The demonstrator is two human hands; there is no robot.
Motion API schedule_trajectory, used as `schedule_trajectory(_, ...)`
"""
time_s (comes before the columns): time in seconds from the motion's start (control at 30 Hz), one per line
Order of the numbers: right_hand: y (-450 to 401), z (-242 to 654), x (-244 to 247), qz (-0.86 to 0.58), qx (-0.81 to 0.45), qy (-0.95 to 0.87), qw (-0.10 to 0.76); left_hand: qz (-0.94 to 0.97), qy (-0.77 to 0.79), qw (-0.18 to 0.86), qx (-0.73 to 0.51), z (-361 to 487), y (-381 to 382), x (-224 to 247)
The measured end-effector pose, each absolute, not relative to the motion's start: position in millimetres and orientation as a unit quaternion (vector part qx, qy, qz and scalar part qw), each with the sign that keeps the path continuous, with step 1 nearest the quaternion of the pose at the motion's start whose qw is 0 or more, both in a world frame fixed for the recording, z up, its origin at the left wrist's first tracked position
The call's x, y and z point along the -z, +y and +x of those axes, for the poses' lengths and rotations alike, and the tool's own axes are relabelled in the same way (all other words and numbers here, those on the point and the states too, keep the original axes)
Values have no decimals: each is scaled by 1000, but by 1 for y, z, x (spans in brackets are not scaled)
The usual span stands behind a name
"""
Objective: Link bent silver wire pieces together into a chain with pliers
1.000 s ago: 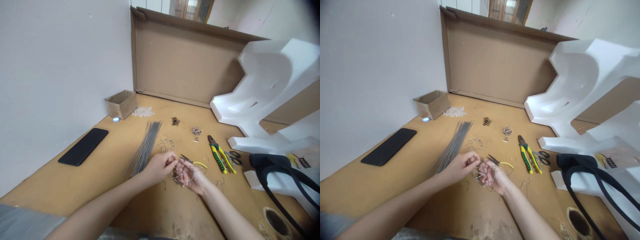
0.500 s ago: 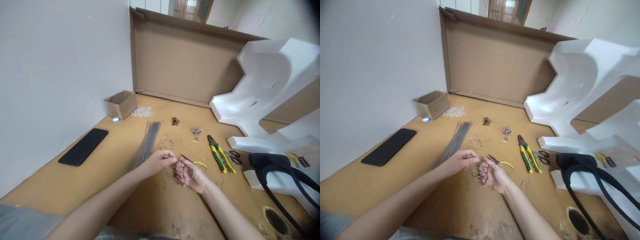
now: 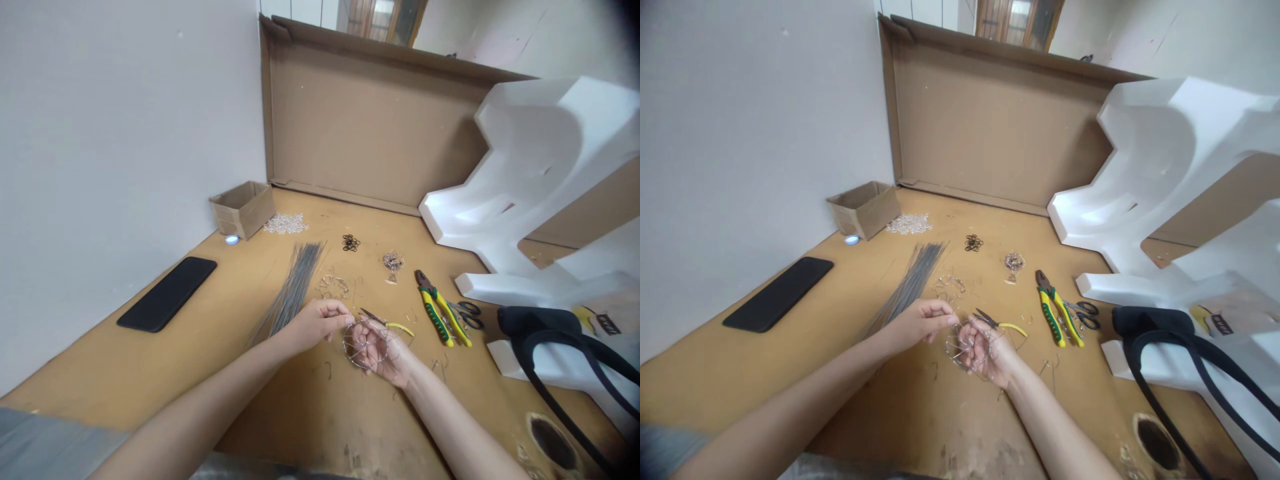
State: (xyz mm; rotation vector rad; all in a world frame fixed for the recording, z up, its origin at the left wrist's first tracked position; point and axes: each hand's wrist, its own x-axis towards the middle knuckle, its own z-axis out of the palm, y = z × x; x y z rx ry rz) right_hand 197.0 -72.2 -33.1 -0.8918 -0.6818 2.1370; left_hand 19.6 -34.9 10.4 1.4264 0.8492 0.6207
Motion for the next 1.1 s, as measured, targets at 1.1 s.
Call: schedule_trajectory(1.1,-82,190,7,-366,-698,-338,515,642,415,538,-355,17,-33,-3)
